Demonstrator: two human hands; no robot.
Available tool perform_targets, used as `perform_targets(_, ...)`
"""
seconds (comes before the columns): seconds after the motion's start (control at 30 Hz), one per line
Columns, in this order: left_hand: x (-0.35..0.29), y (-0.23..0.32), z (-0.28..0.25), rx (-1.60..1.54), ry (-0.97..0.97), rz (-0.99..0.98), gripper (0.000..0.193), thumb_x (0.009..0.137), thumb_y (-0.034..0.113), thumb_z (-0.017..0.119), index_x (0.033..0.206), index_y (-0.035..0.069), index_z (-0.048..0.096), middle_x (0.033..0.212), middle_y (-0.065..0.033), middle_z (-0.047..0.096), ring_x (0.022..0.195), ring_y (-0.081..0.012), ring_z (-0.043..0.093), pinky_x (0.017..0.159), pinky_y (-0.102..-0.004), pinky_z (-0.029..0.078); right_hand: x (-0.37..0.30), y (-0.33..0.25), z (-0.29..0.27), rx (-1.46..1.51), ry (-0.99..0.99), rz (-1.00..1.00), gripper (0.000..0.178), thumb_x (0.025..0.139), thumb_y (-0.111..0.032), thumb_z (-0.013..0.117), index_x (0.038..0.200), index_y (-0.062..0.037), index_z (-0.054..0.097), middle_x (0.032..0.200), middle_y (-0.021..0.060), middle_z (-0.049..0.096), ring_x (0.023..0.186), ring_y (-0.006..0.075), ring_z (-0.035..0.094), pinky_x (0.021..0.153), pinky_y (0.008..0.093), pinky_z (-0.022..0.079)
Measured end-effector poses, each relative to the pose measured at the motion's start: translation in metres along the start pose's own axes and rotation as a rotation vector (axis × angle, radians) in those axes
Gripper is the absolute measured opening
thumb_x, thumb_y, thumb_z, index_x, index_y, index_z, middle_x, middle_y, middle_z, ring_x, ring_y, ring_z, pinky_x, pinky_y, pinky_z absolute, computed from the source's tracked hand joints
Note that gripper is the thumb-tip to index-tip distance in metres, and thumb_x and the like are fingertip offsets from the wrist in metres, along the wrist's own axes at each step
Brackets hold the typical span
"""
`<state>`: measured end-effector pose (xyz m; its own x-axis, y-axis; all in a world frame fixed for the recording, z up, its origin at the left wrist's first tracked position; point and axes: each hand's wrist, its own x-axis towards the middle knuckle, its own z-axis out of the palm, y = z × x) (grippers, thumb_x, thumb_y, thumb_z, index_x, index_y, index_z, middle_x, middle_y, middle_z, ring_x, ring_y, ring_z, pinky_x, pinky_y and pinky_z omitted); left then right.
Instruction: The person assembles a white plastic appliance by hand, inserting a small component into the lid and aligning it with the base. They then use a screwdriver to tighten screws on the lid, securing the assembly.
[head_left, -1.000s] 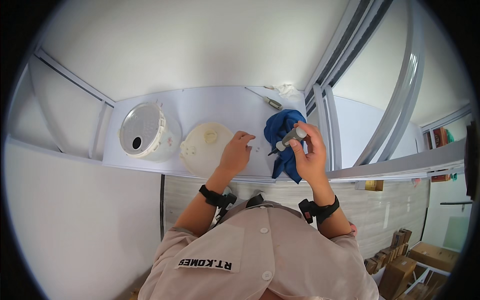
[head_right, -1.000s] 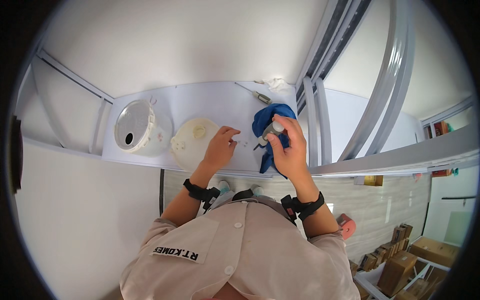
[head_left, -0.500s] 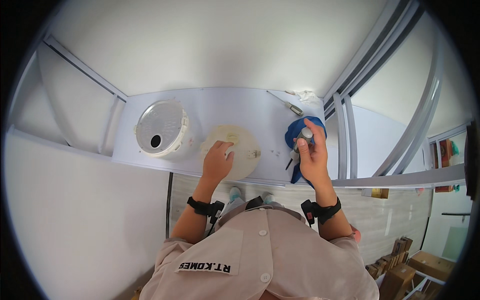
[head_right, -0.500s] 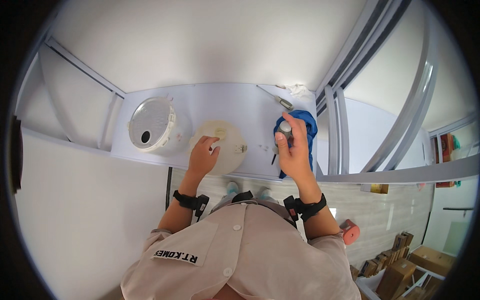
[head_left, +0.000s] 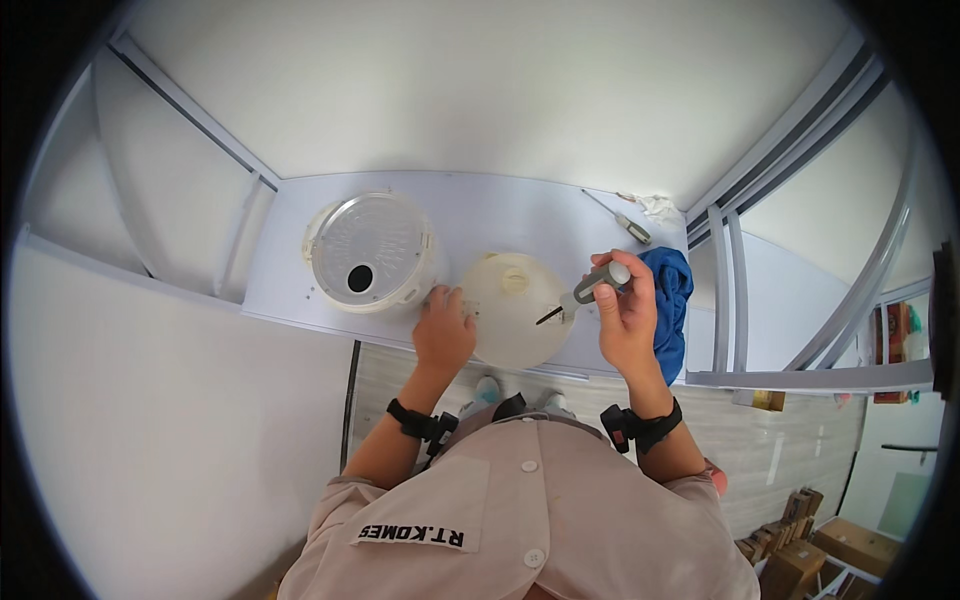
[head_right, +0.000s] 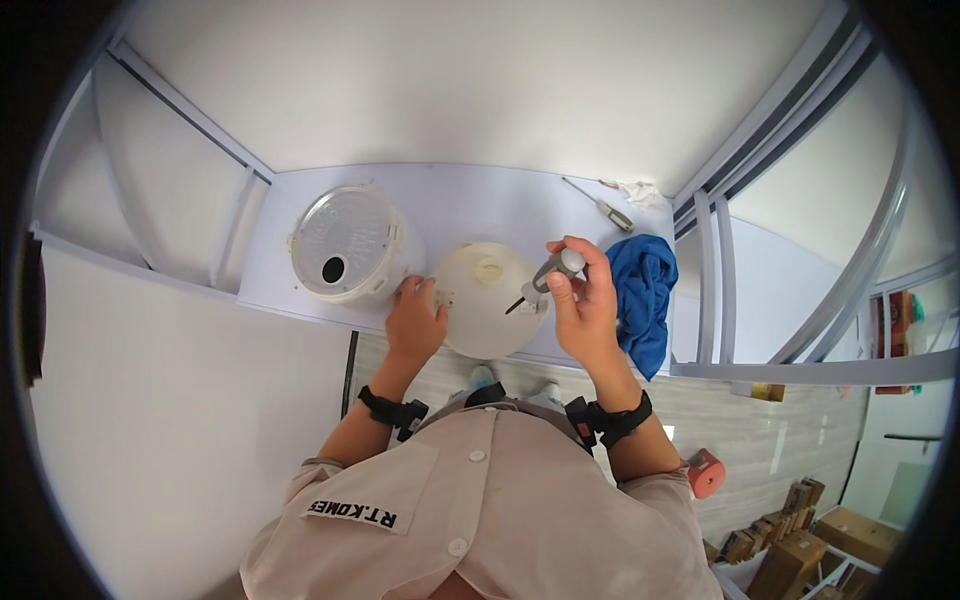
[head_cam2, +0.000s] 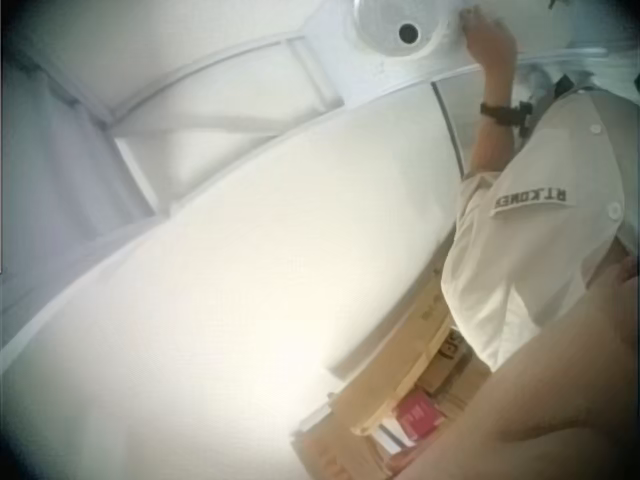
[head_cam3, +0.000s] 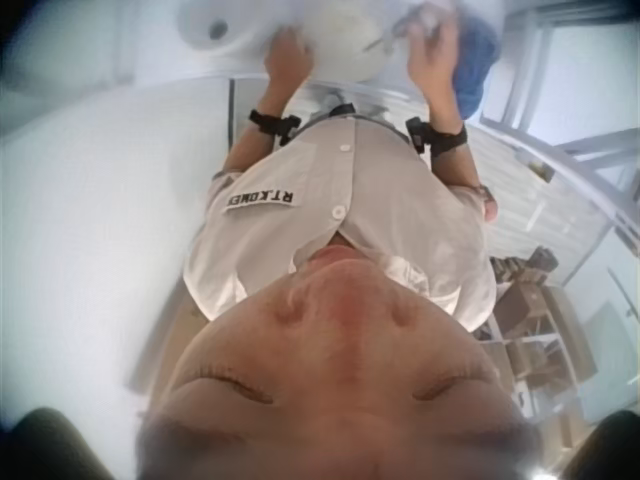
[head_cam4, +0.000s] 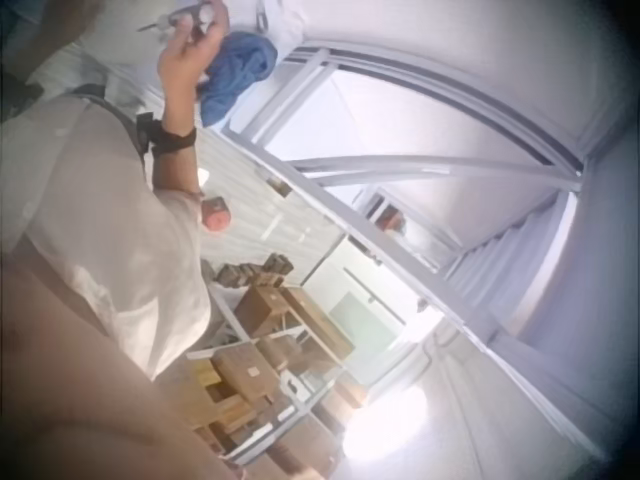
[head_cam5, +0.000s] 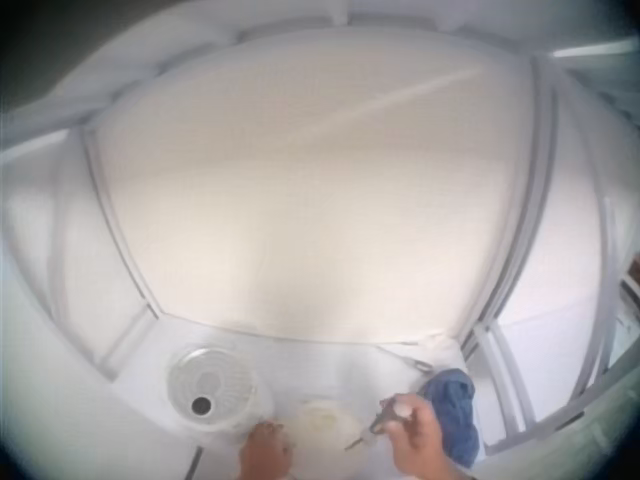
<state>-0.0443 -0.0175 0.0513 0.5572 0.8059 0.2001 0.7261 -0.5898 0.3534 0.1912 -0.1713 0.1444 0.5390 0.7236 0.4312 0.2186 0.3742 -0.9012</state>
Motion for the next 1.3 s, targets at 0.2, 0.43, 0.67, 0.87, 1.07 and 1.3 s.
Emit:
perform_targets(0.2,0.003,-0.014,0.016,-0.119,-0.101,0.015,0.056,0.092,0.025,0.077,0.144,0.009,0.062,0.149,-0.0167,0.054,0.115,-0.0424,0.069,0.095,-0.0511,0.061,0.001,0.008,0.029,-0.052,-0.093,0.067,0.044,0.109,-0.012,0.068,0.149,-0.0041,0.052,0.140,0.0141,0.066,0.115,0.0185,0.068,0.100,0.0356,0.059)
perform_targets(0.43,0.011,-0.011,0.004,-0.187,-0.252,0.041,0.052,0.093,0.028,0.077,0.139,0.009,0.065,0.151,-0.0201,0.051,0.113,-0.0407,0.071,0.092,-0.0489,0.061,0.002,0.007,0.048,-0.071,-0.104,0.128,0.042,0.107,-0.010,0.070,0.145,-0.0030,0.055,0.139,0.0137,0.067,0.113,0.0184,0.069,0.101,0.0366,0.059)
perform_targets(0.67,0.032,-0.011,0.015,-0.407,-0.241,0.141,0.030,0.089,0.022,0.081,0.115,0.008,0.075,0.154,-0.0169,0.050,0.110,-0.0379,0.071,0.093,-0.0475,0.059,0.002,0.006,0.052,-0.103,-0.057,0.110,0.042,0.106,-0.009,0.071,0.145,-0.0030,0.055,0.138,0.0145,0.067,0.115,0.0200,0.070,0.102,0.0382,0.060)
perform_targets(0.87,0.041,-0.017,0.024,-0.507,-0.302,0.206,0.020,0.087,0.015,0.083,0.105,0.008,0.078,0.153,-0.0169,0.051,0.117,-0.0381,0.067,0.099,-0.0466,0.056,0.000,0.008,0.055,-0.113,-0.018,0.109,0.044,0.106,-0.008,0.071,0.146,-0.0030,0.054,0.139,0.0155,0.066,0.117,0.0209,0.070,0.102,0.0394,0.060)
perform_targets(1.07,0.042,-0.022,0.029,-0.576,-0.337,0.192,0.015,0.087,0.012,0.082,0.100,0.007,0.080,0.154,-0.0174,0.052,0.128,-0.0399,0.064,0.104,-0.0463,0.055,-0.002,0.023,0.065,-0.055,0.051,0.077,0.047,0.104,-0.006,0.073,0.146,-0.0040,0.052,0.139,0.0152,0.066,0.118,0.0218,0.070,0.104,0.0399,0.060)
perform_targets(1.3,0.045,-0.029,0.033,-0.606,-0.360,0.199,0.018,0.085,0.013,0.085,0.102,0.008,0.082,0.150,-0.0182,0.055,0.127,-0.0394,0.065,0.105,-0.0461,0.055,-0.007,0.043,0.077,-0.048,-0.009,0.105,0.045,0.103,-0.003,0.074,0.143,-0.0034,0.054,0.139,0.0149,0.065,0.124,0.0235,0.067,0.106,0.0408,0.059)
